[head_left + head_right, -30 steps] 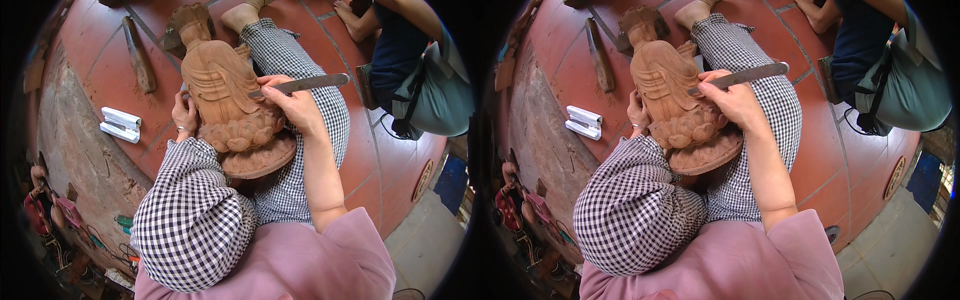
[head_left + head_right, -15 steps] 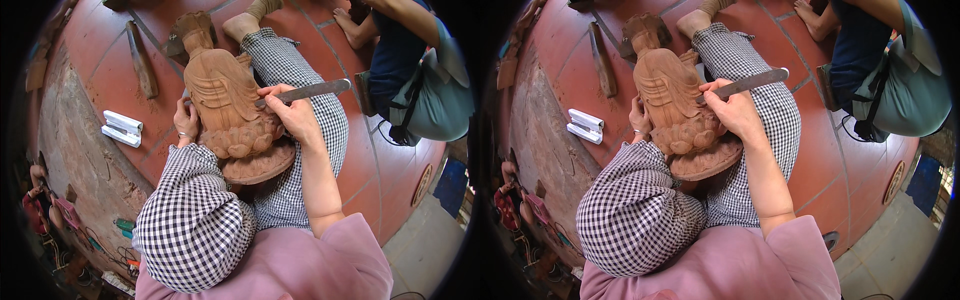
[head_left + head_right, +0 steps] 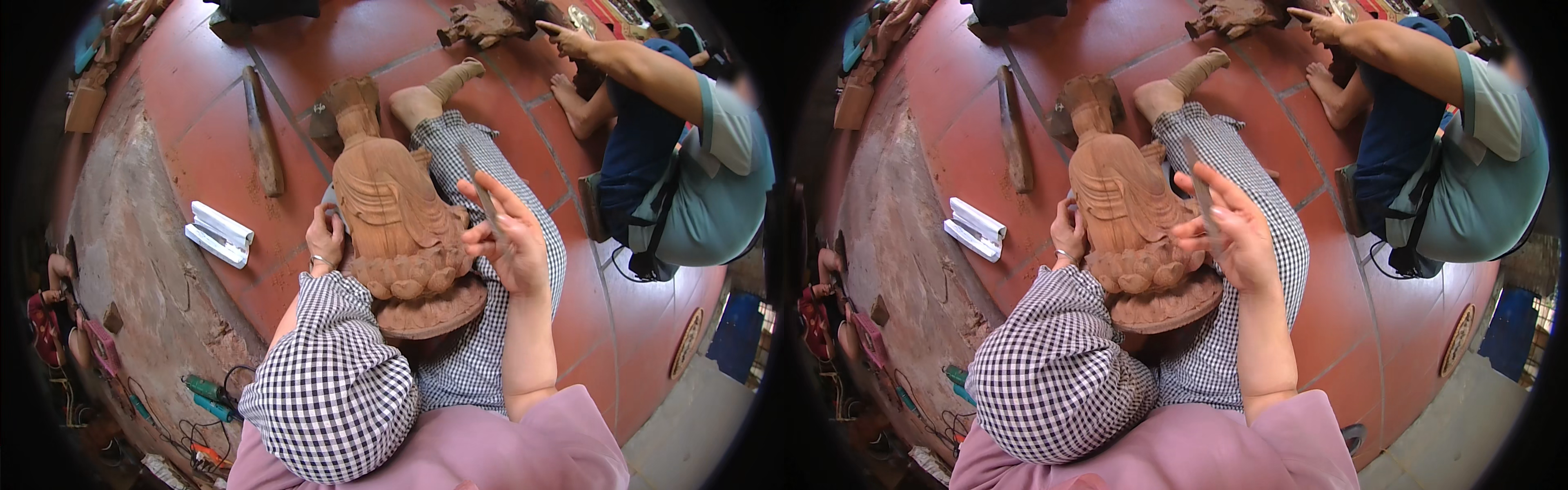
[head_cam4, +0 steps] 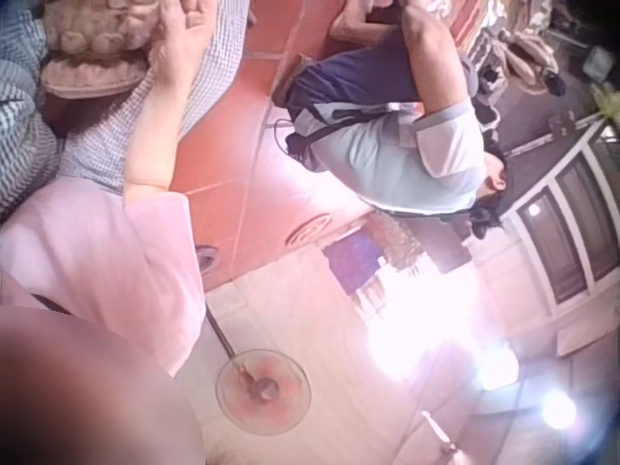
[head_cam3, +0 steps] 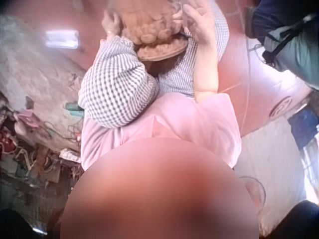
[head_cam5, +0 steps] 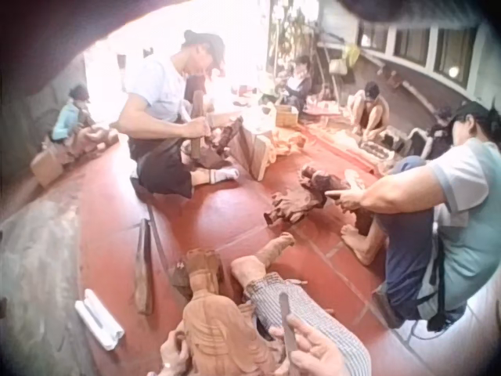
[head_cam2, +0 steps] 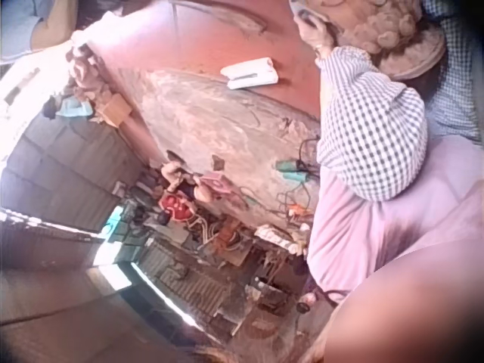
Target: The person carves a wooden sculpture of a seated figure using a rotary power tool and a metal chisel. They hold the piece on their lap, switch between tools, and refine details on the figure's back and base.
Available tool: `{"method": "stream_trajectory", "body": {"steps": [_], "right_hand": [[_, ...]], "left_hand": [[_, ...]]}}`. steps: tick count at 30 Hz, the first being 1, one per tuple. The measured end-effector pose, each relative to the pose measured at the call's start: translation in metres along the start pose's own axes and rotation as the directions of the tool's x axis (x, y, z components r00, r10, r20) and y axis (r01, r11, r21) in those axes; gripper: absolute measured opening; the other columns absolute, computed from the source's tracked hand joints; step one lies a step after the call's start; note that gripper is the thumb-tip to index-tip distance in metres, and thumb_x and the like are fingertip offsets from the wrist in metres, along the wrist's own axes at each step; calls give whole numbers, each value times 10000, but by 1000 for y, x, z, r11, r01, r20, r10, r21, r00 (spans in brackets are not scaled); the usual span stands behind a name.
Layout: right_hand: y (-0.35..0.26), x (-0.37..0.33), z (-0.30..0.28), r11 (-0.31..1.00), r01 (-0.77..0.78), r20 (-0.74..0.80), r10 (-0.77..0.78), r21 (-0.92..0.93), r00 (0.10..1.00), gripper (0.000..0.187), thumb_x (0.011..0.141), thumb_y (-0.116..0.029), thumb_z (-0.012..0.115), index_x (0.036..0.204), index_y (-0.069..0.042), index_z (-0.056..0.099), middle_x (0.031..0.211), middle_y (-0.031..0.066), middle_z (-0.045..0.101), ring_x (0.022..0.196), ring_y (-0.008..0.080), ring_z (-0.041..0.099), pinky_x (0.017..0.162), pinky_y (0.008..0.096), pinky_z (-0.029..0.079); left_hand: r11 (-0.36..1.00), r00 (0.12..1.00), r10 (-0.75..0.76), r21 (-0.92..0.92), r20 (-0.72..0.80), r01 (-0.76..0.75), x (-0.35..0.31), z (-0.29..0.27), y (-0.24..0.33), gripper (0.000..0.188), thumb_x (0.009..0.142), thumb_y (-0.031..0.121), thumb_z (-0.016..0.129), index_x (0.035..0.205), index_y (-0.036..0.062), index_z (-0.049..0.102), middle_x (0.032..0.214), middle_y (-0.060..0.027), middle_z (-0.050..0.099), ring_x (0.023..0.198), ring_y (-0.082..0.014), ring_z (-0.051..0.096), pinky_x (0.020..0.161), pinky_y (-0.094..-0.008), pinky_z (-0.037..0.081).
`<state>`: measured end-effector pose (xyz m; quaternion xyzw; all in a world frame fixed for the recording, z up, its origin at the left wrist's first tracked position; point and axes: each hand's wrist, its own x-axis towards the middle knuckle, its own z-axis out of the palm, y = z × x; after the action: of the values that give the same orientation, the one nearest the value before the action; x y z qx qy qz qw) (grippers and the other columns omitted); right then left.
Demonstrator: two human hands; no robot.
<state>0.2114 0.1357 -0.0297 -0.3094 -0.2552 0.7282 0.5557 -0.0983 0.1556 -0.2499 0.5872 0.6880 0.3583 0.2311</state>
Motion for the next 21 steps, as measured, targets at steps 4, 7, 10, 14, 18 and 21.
{"method": "stream_trajectory", "body": {"steps": [4, 7, 10, 14, 18, 21], "right_hand": [[-7, -5, 12, 989, -5, -73, 16, 145, 997, 465, 991, -33, 508, 1424, 126, 451, 1395, 324, 542, 1163, 387, 667, 927, 414, 615], [0, -8, -1, 972, 107, 11, -107, -209, 994, 372, 991, -21, 566, 1336, 117, 548, 1252, 289, 654, 1121, 346, 694, 913, 400, 622], [5, -12, 0, 835, 156, -154, -275, -527, 949, 131, 991, -101, 655, 1016, 27, 652, 837, 127, 736, 742, 149, 710, 655, 251, 581], [20, -8, -4, 726, 192, -225, -435, -661, 872, 155, 990, -114, 669, 868, -24, 638, 628, -15, 600, 531, 37, 507, 501, 202, 378], [37, -1, -8, 660, 228, -176, -487, -716, 856, 122, 976, -116, 686, 961, 4, 702, 705, -38, 599, 633, 37, 500, 573, 203, 389], [41, 3, -15, 670, 137, -159, -361, -730, 919, 149, 979, -134, 684, 1034, 1, 714, 802, 22, 686, 652, 79, 610, 596, 192, 476]], "left_hand": [[1000, 1000, 20, -1, -5, -20, -2, 1, -1, 211, 935, 129, 597, 1136, 70, 622, 729, -148, 667, 648, -313, 665, 621, -414, 524], [1000, 1000, 17, -3, 5, -17, -2, 0, -2, 222, 935, 132, 598, 1146, 67, 619, 721, -142, 662, 652, -315, 665, 637, -416, 531], [997, 996, 78, 20, -41, -77, -5, 4, -10, 253, 925, 120, 619, 1172, 64, 621, 713, -126, 646, 626, -254, 653, 601, -390, 510], [994, 998, -59, -93, 34, 62, -19, 9, -21, 223, 942, 102, 590, 1155, 40, 611, 886, -179, 681, 770, -330, 669, 719, -430, 542], [894, 929, -286, -284, 233, 347, -40, 6, -27, 218, 942, 102, 591, 1150, 41, 612, 886, -179, 683, 771, -329, 670, 719, -428, 542], [846, 877, -367, -281, 310, 454, -56, 3, -28, 215, 943, 103, 591, 1147, 41, 613, 886, -179, 684, 771, -328, 671, 720, -427, 543]]}}
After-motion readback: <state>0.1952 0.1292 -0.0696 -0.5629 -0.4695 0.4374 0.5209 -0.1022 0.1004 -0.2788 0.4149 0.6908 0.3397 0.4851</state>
